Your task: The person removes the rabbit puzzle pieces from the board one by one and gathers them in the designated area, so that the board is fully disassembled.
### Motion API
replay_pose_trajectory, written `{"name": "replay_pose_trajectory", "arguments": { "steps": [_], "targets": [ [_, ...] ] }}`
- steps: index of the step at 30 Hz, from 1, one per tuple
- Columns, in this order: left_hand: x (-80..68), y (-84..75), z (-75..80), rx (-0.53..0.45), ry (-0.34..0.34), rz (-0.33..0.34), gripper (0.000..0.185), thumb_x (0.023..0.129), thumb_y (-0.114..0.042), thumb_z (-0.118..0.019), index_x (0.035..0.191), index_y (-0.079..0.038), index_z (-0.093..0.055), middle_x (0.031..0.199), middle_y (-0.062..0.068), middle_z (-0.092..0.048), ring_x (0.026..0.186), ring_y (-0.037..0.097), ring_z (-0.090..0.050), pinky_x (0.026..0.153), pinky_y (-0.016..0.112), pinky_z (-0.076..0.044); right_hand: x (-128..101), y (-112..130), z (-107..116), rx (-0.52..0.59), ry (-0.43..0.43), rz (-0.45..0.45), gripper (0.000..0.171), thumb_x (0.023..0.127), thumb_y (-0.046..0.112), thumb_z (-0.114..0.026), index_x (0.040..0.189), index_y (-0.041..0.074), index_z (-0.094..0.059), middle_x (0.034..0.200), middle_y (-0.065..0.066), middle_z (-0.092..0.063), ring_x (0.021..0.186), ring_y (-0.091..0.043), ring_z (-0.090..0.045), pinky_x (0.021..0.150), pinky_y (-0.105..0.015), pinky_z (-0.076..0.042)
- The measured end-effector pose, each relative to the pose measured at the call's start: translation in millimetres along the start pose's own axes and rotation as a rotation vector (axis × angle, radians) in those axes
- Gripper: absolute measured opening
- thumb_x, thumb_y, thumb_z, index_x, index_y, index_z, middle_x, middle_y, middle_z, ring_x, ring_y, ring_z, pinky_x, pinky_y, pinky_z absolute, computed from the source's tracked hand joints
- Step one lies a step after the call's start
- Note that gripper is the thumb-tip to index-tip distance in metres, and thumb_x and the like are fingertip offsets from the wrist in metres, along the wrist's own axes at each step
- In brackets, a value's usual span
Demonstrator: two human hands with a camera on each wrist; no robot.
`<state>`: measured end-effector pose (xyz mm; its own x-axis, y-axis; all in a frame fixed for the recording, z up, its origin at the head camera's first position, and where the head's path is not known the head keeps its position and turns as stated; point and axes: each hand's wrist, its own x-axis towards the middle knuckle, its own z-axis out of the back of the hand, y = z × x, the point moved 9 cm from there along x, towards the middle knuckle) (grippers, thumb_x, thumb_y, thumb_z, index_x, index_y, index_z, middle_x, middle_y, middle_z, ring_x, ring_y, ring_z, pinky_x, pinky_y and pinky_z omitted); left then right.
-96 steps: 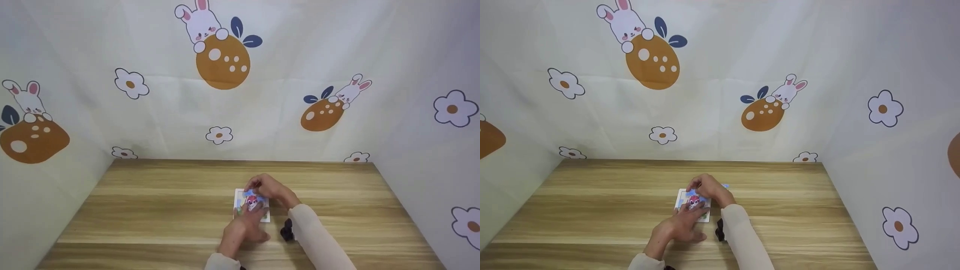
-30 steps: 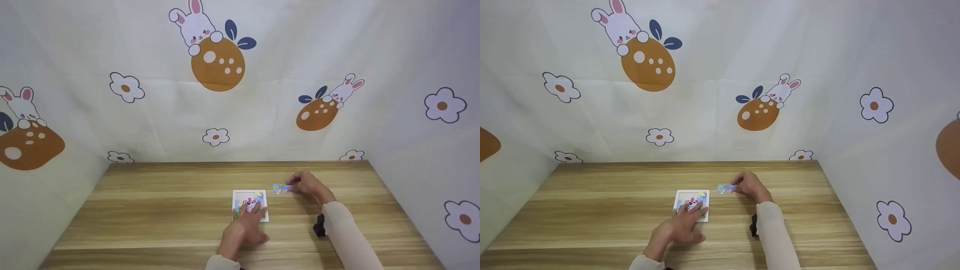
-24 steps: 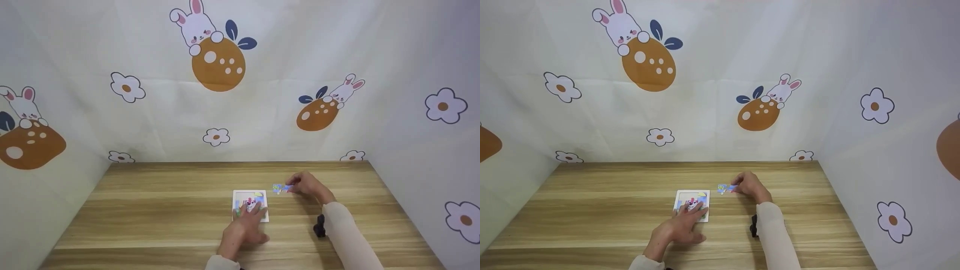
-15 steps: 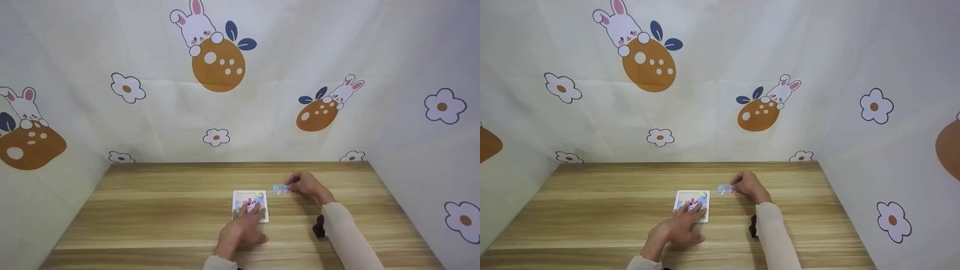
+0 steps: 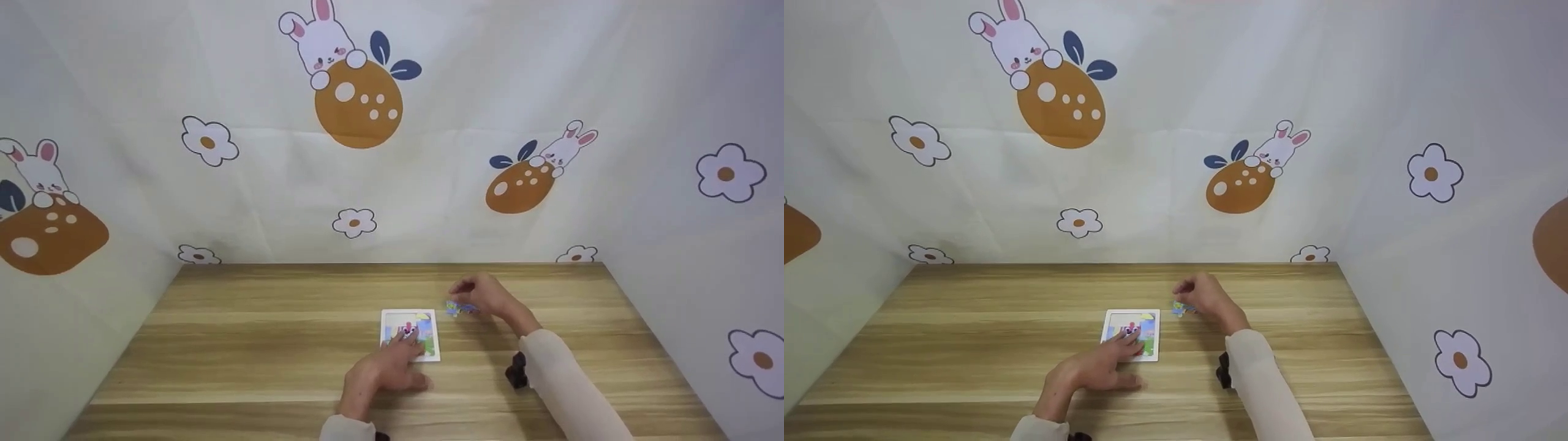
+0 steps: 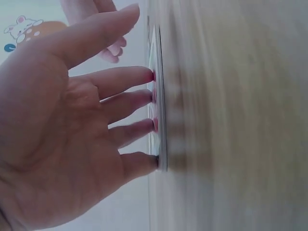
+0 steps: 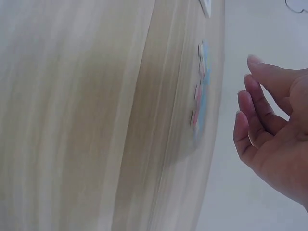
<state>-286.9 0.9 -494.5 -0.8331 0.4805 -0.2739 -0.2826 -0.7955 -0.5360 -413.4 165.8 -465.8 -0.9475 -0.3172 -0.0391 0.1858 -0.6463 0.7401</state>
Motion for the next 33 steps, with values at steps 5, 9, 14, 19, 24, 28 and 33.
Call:
{"name": "replay_pose_trajectory", "arguments": {
  "steps": [5, 9, 14, 19, 24, 28, 33],
  "targets": [
    [-0.4, 2.3, -3.0, -0.014, 0.018, 0.005, 0.070, 0.090, -0.040, -0.071, 0.149, -0.010, -0.047, 0.168, 0.008, -0.024, 0.157, 0.033, -0.015, 0.126, 0.053, -0.018, 2, 18, -12, -0.019, 0.024, 0.075, 0.010, 0.092, 0.011, -0.072, 0.099, 0.005, -0.076, 0.097, -0.007, -0.075, 0.087, -0.013, -0.065, 0.080, -0.029, -0.056],
    [1.0, 2.2, -5.4, 0.009, 0.028, 0.017, 0.074, 0.090, -0.042, -0.070, 0.152, -0.012, -0.043, 0.168, 0.006, -0.021, 0.157, 0.032, -0.012, 0.127, 0.053, -0.016, 2, 30, -22, -0.056, 0.048, 0.143, 0.008, 0.090, 0.008, -0.073, 0.097, 0.005, -0.076, 0.094, -0.007, -0.075, 0.086, -0.013, -0.064, 0.080, -0.032, -0.055],
    [1.1, 2.5, -6.6, 0.028, 0.050, 0.027, 0.081, 0.089, -0.042, -0.070, 0.156, -0.012, -0.036, 0.169, 0.007, -0.019, 0.158, 0.031, -0.009, 0.127, 0.054, -0.014, 1, 42, -37, -0.096, 0.086, 0.221, 0.007, 0.089, 0.005, -0.073, 0.095, 0.004, -0.076, 0.093, -0.008, -0.075, 0.089, -0.016, -0.064, 0.083, -0.035, -0.056],
    [0.4, 4.3, -5.8, 0.019, 0.047, 0.030, 0.082, 0.089, -0.042, -0.070, 0.156, -0.011, -0.035, 0.169, 0.008, -0.019, 0.158, 0.032, -0.010, 0.127, 0.055, -0.012, 4, 45, -52, -0.112, 0.117, 0.237, 0.007, 0.090, 0.002, -0.071, 0.093, 0.004, -0.077, 0.095, -0.007, -0.074, 0.093, -0.018, -0.062, 0.088, -0.041, -0.055],
    [-0.6, 3.2, -4.8, 0.010, 0.034, 0.017, 0.081, 0.089, -0.041, -0.071, 0.155, -0.010, -0.036, 0.169, 0.007, -0.019, 0.158, 0.032, -0.010, 0.127, 0.055, -0.012, 3, 48, -62, -0.152, 0.120, 0.282, 0.007, 0.087, 0.001, -0.073, 0.090, 0.006, -0.078, 0.096, -0.007, -0.073, 0.093, -0.017, -0.058, 0.086, -0.037, -0.052],
    [-1.6, 2.1, -5.0, 0.014, 0.024, 0.011, 0.081, 0.088, -0.041, -0.071, 0.155, -0.010, -0.038, 0.169, 0.007, -0.020, 0.158, 0.031, -0.011, 0.127, 0.056, -0.012, 3, 49, -69, -0.172, 0.136, 0.305, 0.007, 0.086, 0.001, -0.074, 0.090, 0.005, -0.078, 0.093, -0.008, -0.072, 0.087, -0.015, -0.052, 0.080, -0.031, -0.047],
    [-3.4, 1.0, -5.4, 0.022, 0.018, 0.005, 0.079, 0.088, -0.041, -0.071, 0.154, -0.011, -0.040, 0.169, 0.006, -0.021, 0.158, 0.030, -0.011, 0.127, 0.056, -0.014, 4, 50, -74, -0.172, 0.147, 0.298, 0.008, 0.086, -0.001, -0.074, 0.089, 0.005, -0.079, 0.092, -0.008, -0.073, 0.085, -0.016, -0.053, 0.078, -0.030, -0.046]
  ]
}}
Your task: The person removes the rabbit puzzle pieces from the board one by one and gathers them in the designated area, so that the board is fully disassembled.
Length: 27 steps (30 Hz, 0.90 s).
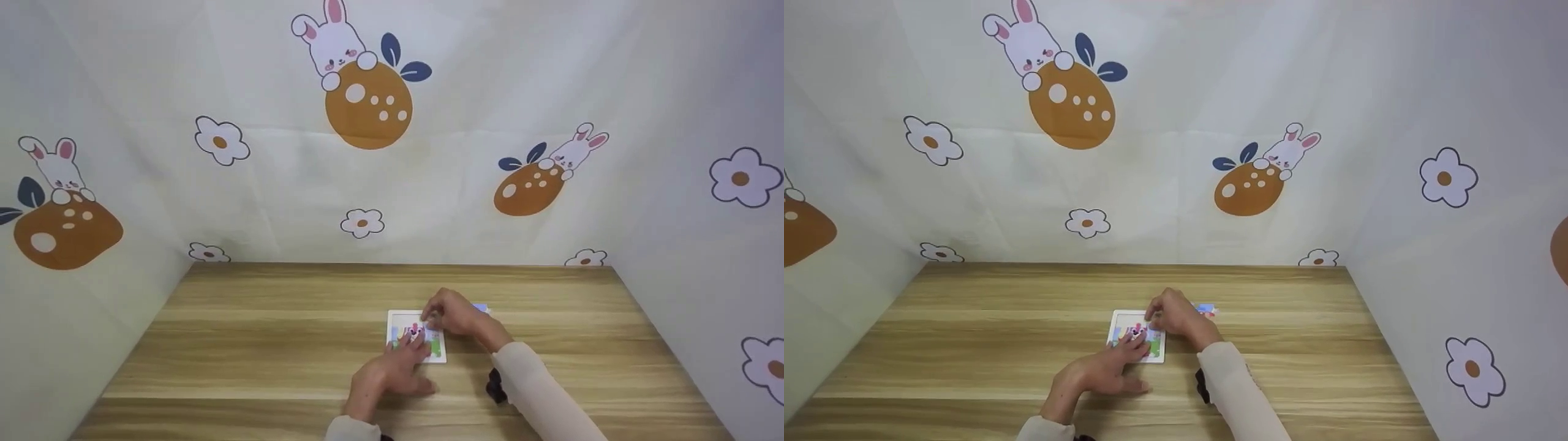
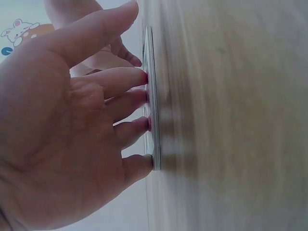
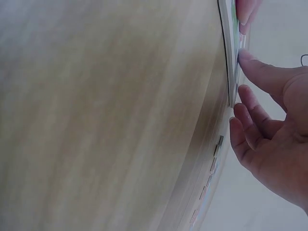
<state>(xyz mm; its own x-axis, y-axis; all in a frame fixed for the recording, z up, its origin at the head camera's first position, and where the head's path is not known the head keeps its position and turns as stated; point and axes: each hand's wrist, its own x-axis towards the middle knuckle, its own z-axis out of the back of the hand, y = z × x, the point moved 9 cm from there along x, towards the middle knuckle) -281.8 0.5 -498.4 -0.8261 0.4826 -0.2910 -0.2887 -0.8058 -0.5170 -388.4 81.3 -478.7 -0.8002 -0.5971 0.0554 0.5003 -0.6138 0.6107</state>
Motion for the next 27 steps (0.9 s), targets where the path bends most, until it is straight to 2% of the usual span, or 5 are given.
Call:
{"name": "replay_pose_trajectory", "arguments": {
  "steps": [4, 11, 15, 22, 27],
  "targets": [
    [-0.4, -0.7, 0.4, -0.009, 0.000, 0.001, 0.078, 0.088, -0.041, -0.071, 0.154, -0.011, -0.040, 0.169, 0.005, -0.021, 0.158, 0.030, -0.011, 0.127, 0.056, -0.013, 0.3, 0.7, -0.9, 0.021, 0.012, 0.017, 0.011, 0.085, -0.004, -0.073, 0.088, 0.004, -0.079, 0.090, -0.009, -0.074, 0.079, -0.014, -0.054, 0.074, -0.025, -0.046],
    [0.1, -4.0, 2.8, 0.006, -0.022, -0.022, 0.077, 0.088, -0.040, -0.072, 0.152, -0.008, -0.043, 0.167, 0.010, -0.024, 0.157, 0.036, -0.014, 0.125, 0.059, -0.015, 0.6, 8.2, -0.8, 0.041, 0.016, 0.131, 0.010, 0.082, -0.009, -0.071, 0.085, -0.002, -0.077, 0.083, -0.015, -0.076, 0.060, -0.005, -0.045, 0.058, -0.017, -0.040],
    [0.8, -3.4, 2.0, -0.005, -0.021, -0.015, 0.076, 0.088, -0.039, -0.073, 0.152, -0.009, -0.043, 0.168, 0.010, -0.024, 0.157, 0.035, -0.013, 0.126, 0.058, -0.015, 0.4, 7.4, -1.3, 0.028, 0.012, 0.102, 0.010, 0.083, -0.008, -0.072, 0.086, 0.001, -0.078, 0.087, -0.012, -0.076, 0.067, -0.009, -0.051, 0.065, -0.019, -0.045],
    [1.0, -1.8, 1.7, -0.006, -0.022, -0.004, 0.078, 0.088, -0.040, -0.073, 0.152, -0.010, -0.042, 0.168, 0.009, -0.022, 0.157, 0.034, -0.013, 0.125, 0.058, -0.015, -3.7, 5.1, 1.5, -0.021, -0.004, 0.067, 0.015, 0.085, -0.006, -0.069, 0.088, 0.006, -0.078, 0.091, -0.010, -0.070, 0.087, -0.018, -0.055, 0.079, -0.028, -0.045],
    [-0.1, -1.1, 2.1, -0.014, -0.021, -0.003, 0.077, 0.088, -0.040, -0.072, 0.152, -0.010, -0.042, 0.168, 0.009, -0.022, 0.157, 0.034, -0.013, 0.126, 0.057, -0.015, -4.7, -0.1, 5.6, 0.040, -0.036, 0.025, 0.020, 0.086, -0.010, -0.065, 0.091, 0.006, -0.077, 0.094, -0.009, -0.069, 0.092, -0.018, -0.059, 0.085, -0.034, -0.052]
  ]
}}
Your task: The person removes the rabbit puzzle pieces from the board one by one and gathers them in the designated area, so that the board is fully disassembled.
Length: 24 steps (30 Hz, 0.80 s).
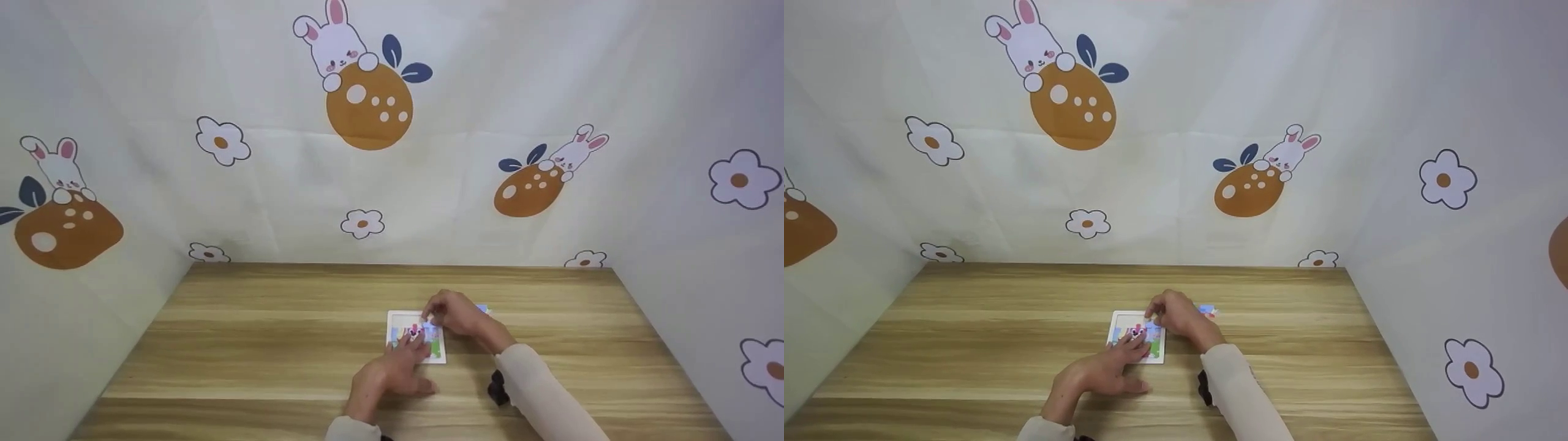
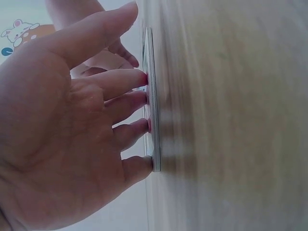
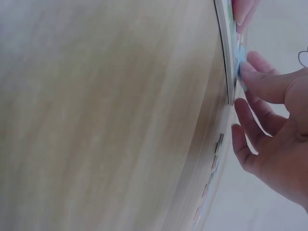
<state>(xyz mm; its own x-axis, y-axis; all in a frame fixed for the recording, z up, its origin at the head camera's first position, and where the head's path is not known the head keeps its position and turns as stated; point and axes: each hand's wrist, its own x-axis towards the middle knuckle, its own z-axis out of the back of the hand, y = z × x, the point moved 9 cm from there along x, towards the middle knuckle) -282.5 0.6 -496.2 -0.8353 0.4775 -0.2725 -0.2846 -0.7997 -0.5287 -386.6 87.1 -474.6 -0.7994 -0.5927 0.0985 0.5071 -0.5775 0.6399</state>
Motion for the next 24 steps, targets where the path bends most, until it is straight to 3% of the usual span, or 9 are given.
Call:
{"name": "replay_pose_trajectory", "arguments": {
  "steps": [4, 9, 18, 24],
  "targets": [
    [0.3, 0.4, -0.2, 0.014, 0.003, -0.002, 0.076, 0.089, -0.042, -0.072, 0.152, -0.010, -0.043, 0.168, 0.009, -0.022, 0.157, 0.034, -0.014, 0.126, 0.057, -0.016, -1, -4, 5, 0.080, -0.034, -0.036, 0.018, 0.087, -0.010, -0.066, 0.093, 0.004, -0.076, 0.097, -0.010, -0.072, 0.093, -0.020, -0.064, 0.087, -0.038, -0.056],
    [0.9, 1.0, -1.7, 0.020, 0.008, -0.002, 0.077, 0.089, -0.042, -0.071, 0.153, -0.011, -0.042, 0.168, 0.009, -0.022, 0.157, 0.034, -0.014, 0.126, 0.057, -0.017, -3, -8, 12, 0.136, -0.047, -0.061, 0.016, 0.089, -0.007, -0.066, 0.096, 0.002, -0.075, 0.098, -0.014, -0.074, 0.089, -0.023, -0.067, 0.079, -0.029, -0.055],
    [2.7, 1.4, -1.5, 0.010, 0.018, 0.009, 0.079, 0.088, -0.042, -0.072, 0.153, -0.012, -0.041, 0.168, 0.008, -0.022, 0.157, 0.033, -0.012, 0.126, 0.057, -0.014, -13, -23, 40, 0.177, -0.075, -0.188, 0.013, 0.094, 0.000, -0.065, 0.102, 0.004, -0.075, 0.101, -0.013, -0.073, 0.089, -0.019, -0.064, 0.074, -0.025, -0.051],
    [3.8, 1.5, -2.7, 0.005, 0.020, 0.015, 0.079, 0.088, -0.042, -0.073, 0.153, -0.011, -0.041, 0.169, 0.008, -0.020, 0.157, 0.032, -0.011, 0.126, 0.057, -0.012, -21, -34, 55, 0.169, -0.071, -0.211, 0.014, 0.095, 0.004, -0.065, 0.105, 0.004, -0.074, 0.104, -0.014, -0.073, 0.092, -0.018, -0.064, 0.077, -0.025, -0.051]
  ]
}}
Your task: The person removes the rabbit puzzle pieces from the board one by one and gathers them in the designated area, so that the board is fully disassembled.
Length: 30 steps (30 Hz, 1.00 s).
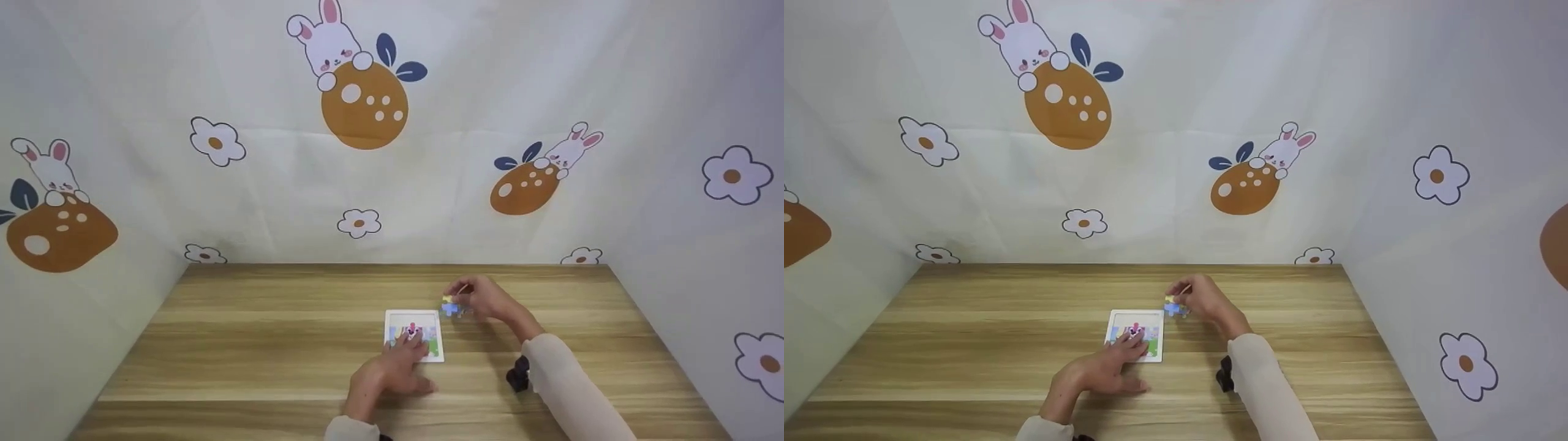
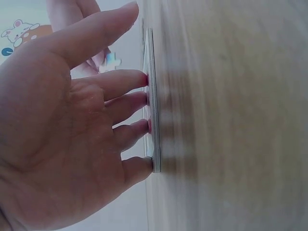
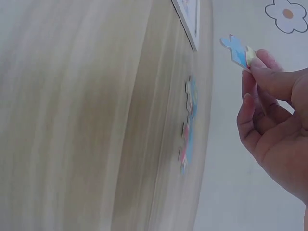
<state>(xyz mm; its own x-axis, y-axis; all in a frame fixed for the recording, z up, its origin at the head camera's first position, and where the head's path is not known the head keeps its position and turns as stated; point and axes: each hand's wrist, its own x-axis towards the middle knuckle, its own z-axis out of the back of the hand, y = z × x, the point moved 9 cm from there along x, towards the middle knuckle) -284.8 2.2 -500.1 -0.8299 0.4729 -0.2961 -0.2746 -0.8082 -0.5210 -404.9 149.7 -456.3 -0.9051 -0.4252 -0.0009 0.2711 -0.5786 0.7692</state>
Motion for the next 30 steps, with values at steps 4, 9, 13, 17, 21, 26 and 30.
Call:
{"name": "replay_pose_trajectory", "arguments": {
  "steps": [4, 9, 13, 17, 21, 26, 30],
  "targets": [
    [0.9, 0.3, -1.3, 0.005, 0.008, 0.007, 0.079, 0.088, -0.043, -0.072, 0.154, -0.012, -0.040, 0.169, 0.007, -0.019, 0.158, 0.031, -0.011, 0.127, 0.056, -0.011, -4, -5, 12, -0.010, -0.002, 0.026, 0.015, 0.096, 0.005, -0.064, 0.106, 0.002, -0.073, 0.105, -0.017, -0.072, 0.093, -0.020, -0.065, 0.078, -0.024, -0.052],
    [-0.2, -0.4, -0.7, 0.004, 0.006, 0.011, 0.080, 0.088, -0.043, -0.072, 0.154, -0.013, -0.039, 0.169, 0.007, -0.019, 0.158, 0.032, -0.011, 0.127, 0.055, -0.011, -10, -14, 28, -0.007, -0.018, 0.069, 0.015, 0.095, 0.000, -0.063, 0.106, -0.002, -0.073, 0.101, -0.015, -0.072, 0.088, -0.014, -0.063, 0.075, -0.021, -0.052],
    [-1.3, -1.1, 0.6, -0.005, -0.002, 0.008, 0.080, 0.088, -0.042, -0.073, 0.154, -0.012, -0.039, 0.169, 0.008, -0.019, 0.157, 0.032, -0.011, 0.127, 0.055, -0.011, -15, -21, 40, -0.013, -0.032, 0.078, 0.017, 0.094, -0.003, -0.061, 0.106, -0.003, -0.072, 0.100, -0.013, -0.072, 0.086, -0.011, -0.061, 0.075, -0.020, -0.051],
    [-1.4, -2.3, 2.0, -0.008, -0.011, -0.006, 0.079, 0.087, -0.039, -0.074, 0.153, -0.010, -0.041, 0.168, 0.009, -0.021, 0.157, 0.034, -0.012, 0.126, 0.057, -0.012, -19, -32, 49, 0.006, -0.028, 0.047, 0.017, 0.095, -0.002, -0.061, 0.108, -0.005, -0.071, 0.103, -0.021, -0.070, 0.087, -0.014, -0.061, 0.073, -0.020, -0.052],
    [-0.9, -2.0, 1.9, -0.018, -0.009, -0.007, 0.078, 0.088, -0.038, -0.074, 0.153, -0.009, -0.041, 0.168, 0.010, -0.021, 0.157, 0.034, -0.012, 0.126, 0.057, -0.012, -21, -46, 55, 0.012, -0.040, 0.011, 0.017, 0.095, -0.002, -0.060, 0.108, -0.007, -0.071, 0.104, -0.025, -0.068, 0.085, -0.014, -0.060, 0.069, -0.020, -0.051],
    [-1.4, -0.4, 0.6, -0.027, -0.005, 0.003, 0.078, 0.088, -0.039, -0.073, 0.154, -0.011, -0.040, 0.169, 0.009, -0.020, 0.157, 0.033, -0.011, 0.127, 0.056, -0.011, -24, -59, 59, -0.038, -0.086, -0.023, 0.019, 0.095, -0.004, -0.059, 0.108, -0.003, -0.073, 0.106, -0.020, -0.071, 0.091, -0.019, -0.063, 0.077, -0.025, -0.054],
    [-2.1, -1.1, 0.4, -0.021, -0.005, 0.004, 0.079, 0.088, -0.040, -0.073, 0.154, -0.011, -0.040, 0.169, 0.009, -0.020, 0.157, 0.033, -0.011, 0.127, 0.056, -0.012, -26, -66, 61, -0.065, -0.114, -0.048, 0.021, 0.094, -0.008, -0.058, 0.106, -0.001, -0.074, 0.107, -0.019, -0.072, 0.097, -0.025, -0.065, 0.085, -0.034, -0.055]
  ]
}}
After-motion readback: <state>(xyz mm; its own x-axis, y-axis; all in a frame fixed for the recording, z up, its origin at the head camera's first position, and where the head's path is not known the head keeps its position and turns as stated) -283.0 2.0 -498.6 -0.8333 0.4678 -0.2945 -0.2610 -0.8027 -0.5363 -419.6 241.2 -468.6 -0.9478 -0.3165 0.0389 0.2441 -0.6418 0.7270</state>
